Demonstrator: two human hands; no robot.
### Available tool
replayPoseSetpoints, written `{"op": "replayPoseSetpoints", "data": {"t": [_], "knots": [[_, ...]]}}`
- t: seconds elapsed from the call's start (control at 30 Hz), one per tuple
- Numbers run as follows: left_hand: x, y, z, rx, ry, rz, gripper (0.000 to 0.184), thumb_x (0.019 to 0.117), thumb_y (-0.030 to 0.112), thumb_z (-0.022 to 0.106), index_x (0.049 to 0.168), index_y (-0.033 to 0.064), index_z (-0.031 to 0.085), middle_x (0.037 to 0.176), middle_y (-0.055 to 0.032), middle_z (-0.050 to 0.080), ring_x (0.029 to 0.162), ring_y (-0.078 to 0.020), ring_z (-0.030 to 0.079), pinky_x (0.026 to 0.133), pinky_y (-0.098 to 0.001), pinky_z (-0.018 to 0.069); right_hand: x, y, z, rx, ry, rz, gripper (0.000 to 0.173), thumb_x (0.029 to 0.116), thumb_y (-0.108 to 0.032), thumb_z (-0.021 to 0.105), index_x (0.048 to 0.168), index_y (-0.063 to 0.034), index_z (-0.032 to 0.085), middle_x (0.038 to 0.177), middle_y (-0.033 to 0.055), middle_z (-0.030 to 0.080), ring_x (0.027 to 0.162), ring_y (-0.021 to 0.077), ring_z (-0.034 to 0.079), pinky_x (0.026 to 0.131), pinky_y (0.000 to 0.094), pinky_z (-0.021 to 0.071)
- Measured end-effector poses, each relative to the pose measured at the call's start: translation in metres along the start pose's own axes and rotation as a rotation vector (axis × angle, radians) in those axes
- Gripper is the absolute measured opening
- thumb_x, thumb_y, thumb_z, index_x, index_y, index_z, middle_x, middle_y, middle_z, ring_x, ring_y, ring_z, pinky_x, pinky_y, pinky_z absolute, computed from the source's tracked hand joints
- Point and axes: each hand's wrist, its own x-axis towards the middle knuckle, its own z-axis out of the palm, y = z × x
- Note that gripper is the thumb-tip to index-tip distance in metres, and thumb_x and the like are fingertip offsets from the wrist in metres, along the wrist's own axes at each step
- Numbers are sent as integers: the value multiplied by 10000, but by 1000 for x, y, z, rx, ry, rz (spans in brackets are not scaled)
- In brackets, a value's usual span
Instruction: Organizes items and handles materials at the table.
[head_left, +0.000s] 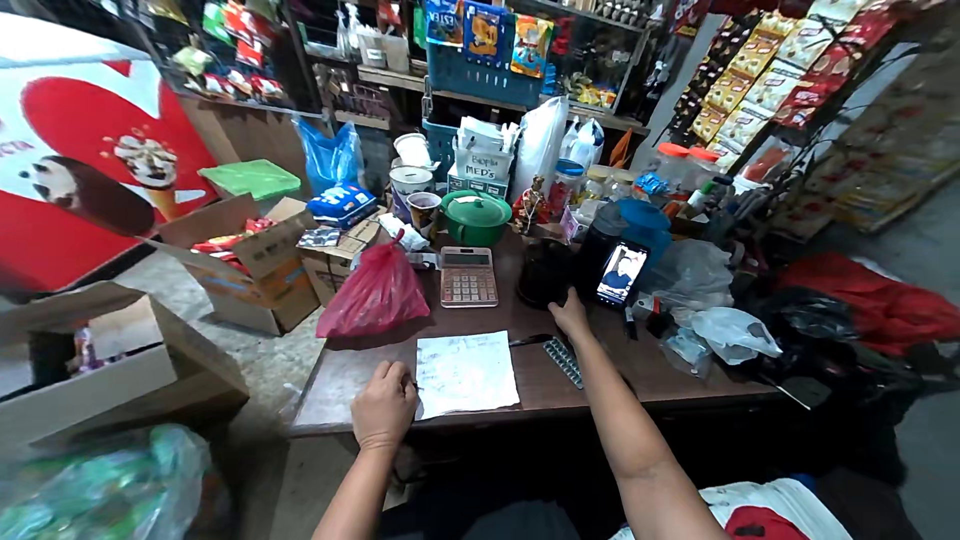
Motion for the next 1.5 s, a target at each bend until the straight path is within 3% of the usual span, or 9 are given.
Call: {"op": "replayPoseSetpoints", "data": {"t": [0.13,0.27,0.37,0.47,0.67,0.93,1.1,1.33,1.5], "knots": [[0,0,0,5,1,-6,120,889,-12,575,856,-53,683,898,-255,685,755,-474,687,600,-639,497,5,2,-2,14,-1,-19,743,969,-117,676,1583,6,278,1480,297,494,1375,404,501,1138,537,406],[0,1,0,13,9,4,129,895,-10,569,859,-57,684,893,-257,682,749,-474,687,590,-634,497,-9,13,-16,127,241,-70,733,933,-81,698,1561,0,330,1530,289,414,1303,385,554,1069,477,489],[-1,-1,0,0,6,8,135,890,4,570,872,-57,689,906,-263,686,753,-479,689,591,-645,499,-11,22,-33,45,485,-6,821,907,-160,746,1571,11,295,1569,321,318,1412,444,414,1133,518,404],[-1,-1,0,-6,22,20,141,888,9,565,865,-58,687,883,-256,683,734,-468,689,582,-640,495,6,30,-42,37,596,41,1033,851,-169,810,1608,24,135,1609,321,245,1481,448,311,1193,508,328],[0,0,0,7,36,20,116,870,-7,584,850,-49,690,867,-251,680,729,-464,689,578,-628,500,34,23,-39,-89,517,161,1136,881,-257,793,1619,-5,-33,1639,325,172,1499,457,287,1198,523,318],[0,-2,2,12,62,42,127,862,14,577,825,-43,684,839,-233,676,701,-449,685,554,-605,499,57,33,-32,-175,526,244,1118,892,-300,783,1622,-5,-11,1635,334,179,1511,449,269,1205,517,302],[0,-4,4,17,70,52,111,839,17,583,807,-38,673,820,-223,667,682,-428,680,539,-587,491,73,46,-28,-168,594,230,1162,831,-273,833,1635,-50,24,1633,326,191,1505,465,264,1179,566,327],[0,-3,2,13,44,34,121,863,8,582,847,-40,692,861,-236,682,730,-448,692,575,-608,511,72,39,-31,-202,606,276,1140,811,-290,844,1625,-26,90,1608,315,274,1476,448,338,1156,560,365],[-2,-3,3,13,51,30,113,869,3,588,845,-33,692,858,-224,684,705,-432,690,557,-592,505,44,33,-31,-104,662,217,1239,750,-219,894,1623,-29,35,1592,320,293,1469,440,353,1168,527,356]]}}
